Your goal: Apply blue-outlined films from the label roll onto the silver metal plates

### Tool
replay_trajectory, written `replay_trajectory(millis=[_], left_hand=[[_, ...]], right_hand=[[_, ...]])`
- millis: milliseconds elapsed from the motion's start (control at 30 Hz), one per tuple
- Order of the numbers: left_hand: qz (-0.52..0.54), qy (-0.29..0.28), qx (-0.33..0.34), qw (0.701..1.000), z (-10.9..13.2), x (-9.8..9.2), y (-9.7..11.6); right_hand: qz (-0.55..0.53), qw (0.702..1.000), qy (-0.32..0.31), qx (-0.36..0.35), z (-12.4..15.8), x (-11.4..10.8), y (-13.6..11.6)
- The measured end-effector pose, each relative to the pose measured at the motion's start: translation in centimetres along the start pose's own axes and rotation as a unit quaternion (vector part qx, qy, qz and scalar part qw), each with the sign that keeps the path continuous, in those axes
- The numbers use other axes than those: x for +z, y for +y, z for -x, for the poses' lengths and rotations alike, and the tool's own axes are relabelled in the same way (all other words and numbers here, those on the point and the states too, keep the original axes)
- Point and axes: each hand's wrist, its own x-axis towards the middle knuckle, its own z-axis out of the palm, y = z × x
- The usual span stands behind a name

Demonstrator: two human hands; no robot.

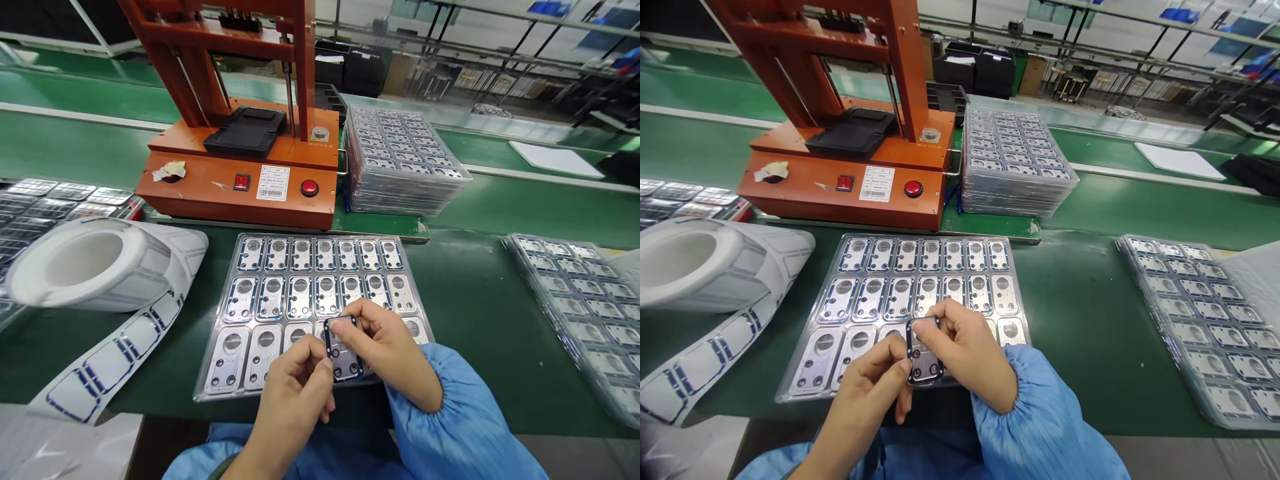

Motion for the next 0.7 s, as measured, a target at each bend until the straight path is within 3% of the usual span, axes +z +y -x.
replay_trajectory(millis=[133,233,267,333,500,600,700], left_hand=[[-0.007,-0.024,0.019,0.999,0.2,-0.2,0.2],[-0.026,0.014,0.055,0.998,0.6,-1.2,0.7],[-0.033,0.041,0.068,0.996,0.7,-1.7,0.8],[-0.043,0.098,0.094,0.990,0.9,-2.9,0.8],[-0.033,0.253,0.146,0.956,1.4,-6.4,-0.1],[-0.068,0.377,0.176,0.907,2.1,-8.7,-1.2],[-0.147,0.496,0.208,0.830,3.0,-11.2,-3.0]], right_hand=[[0.034,0.999,0.016,-0.013,0.1,-2.2,-0.3],[0.102,0.984,0.146,0.002,-0.1,-5.6,0.2],[0.127,0.973,0.192,0.018,-0.2,-6.8,0.7],[0.190,0.954,0.226,0.046,-0.6,-8.6,1.8],[0.338,0.917,0.203,0.067,-1.4,-9.3,3.7],[0.403,0.886,0.221,0.070,-1.5,-8.3,3.5],[0.464,0.852,0.241,0.041,-1.0,-8.1,3.4]])
